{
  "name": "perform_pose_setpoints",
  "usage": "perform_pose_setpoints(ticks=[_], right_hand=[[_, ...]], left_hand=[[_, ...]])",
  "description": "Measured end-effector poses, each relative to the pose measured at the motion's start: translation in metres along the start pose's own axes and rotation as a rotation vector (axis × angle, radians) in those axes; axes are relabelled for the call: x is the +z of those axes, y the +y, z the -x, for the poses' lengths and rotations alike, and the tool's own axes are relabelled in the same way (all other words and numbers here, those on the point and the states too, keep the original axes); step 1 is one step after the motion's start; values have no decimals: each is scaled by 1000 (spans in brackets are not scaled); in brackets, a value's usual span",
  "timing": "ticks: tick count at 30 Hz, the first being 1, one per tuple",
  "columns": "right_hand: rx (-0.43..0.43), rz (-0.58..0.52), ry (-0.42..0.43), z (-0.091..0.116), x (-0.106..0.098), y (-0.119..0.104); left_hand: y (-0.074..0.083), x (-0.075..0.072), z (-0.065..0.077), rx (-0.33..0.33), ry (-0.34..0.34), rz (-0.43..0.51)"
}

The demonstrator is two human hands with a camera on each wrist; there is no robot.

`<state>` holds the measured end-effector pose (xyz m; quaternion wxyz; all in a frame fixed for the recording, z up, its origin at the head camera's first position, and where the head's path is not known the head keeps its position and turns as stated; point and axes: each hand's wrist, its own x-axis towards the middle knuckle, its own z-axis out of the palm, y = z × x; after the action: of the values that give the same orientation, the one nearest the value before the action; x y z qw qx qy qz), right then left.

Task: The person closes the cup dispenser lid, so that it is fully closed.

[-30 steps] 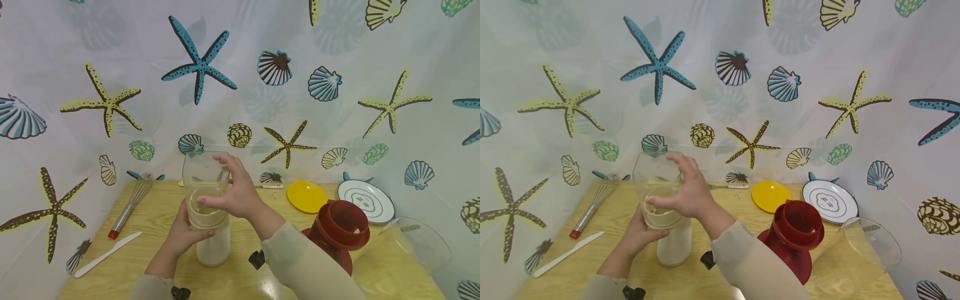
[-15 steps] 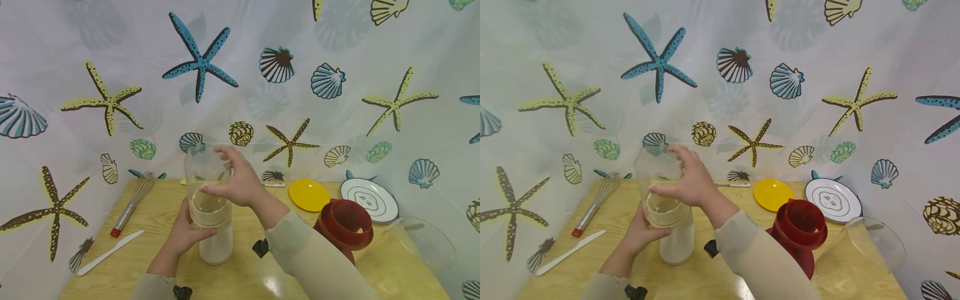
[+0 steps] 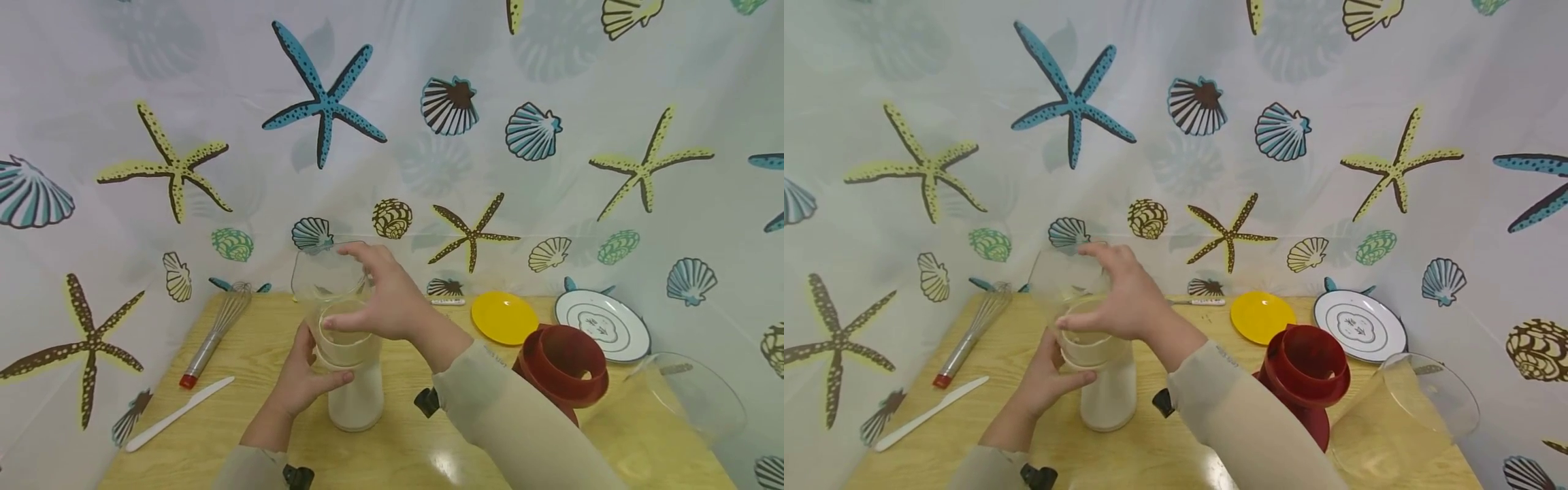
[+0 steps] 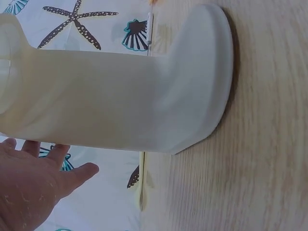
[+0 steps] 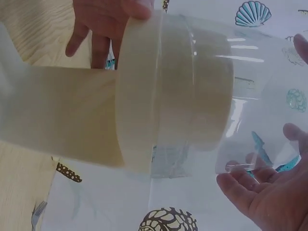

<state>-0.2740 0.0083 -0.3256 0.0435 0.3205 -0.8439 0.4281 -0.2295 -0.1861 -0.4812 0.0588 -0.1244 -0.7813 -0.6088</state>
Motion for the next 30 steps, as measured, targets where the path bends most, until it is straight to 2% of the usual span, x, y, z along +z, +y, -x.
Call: perform_pose_setpoints(ticks=[3,10,16,24,26,30], right_hand=[[-33,26,9,3,4,0],[-80,8,110,8,11,2],[-133,3,158,10,17,6],[-168,-46,192,15,21,10],[-177,-65,195,15,22,10],[-195,-100,202,16,25,11]], left_hand=[[-2,0,0,3,-5,-6],[-6,2,-3,43,-12,9],[-2,4,-2,26,-27,15],[1,11,-10,134,-71,102],[2,12,-9,132,-61,99],[3,12,-5,83,-23,73]])
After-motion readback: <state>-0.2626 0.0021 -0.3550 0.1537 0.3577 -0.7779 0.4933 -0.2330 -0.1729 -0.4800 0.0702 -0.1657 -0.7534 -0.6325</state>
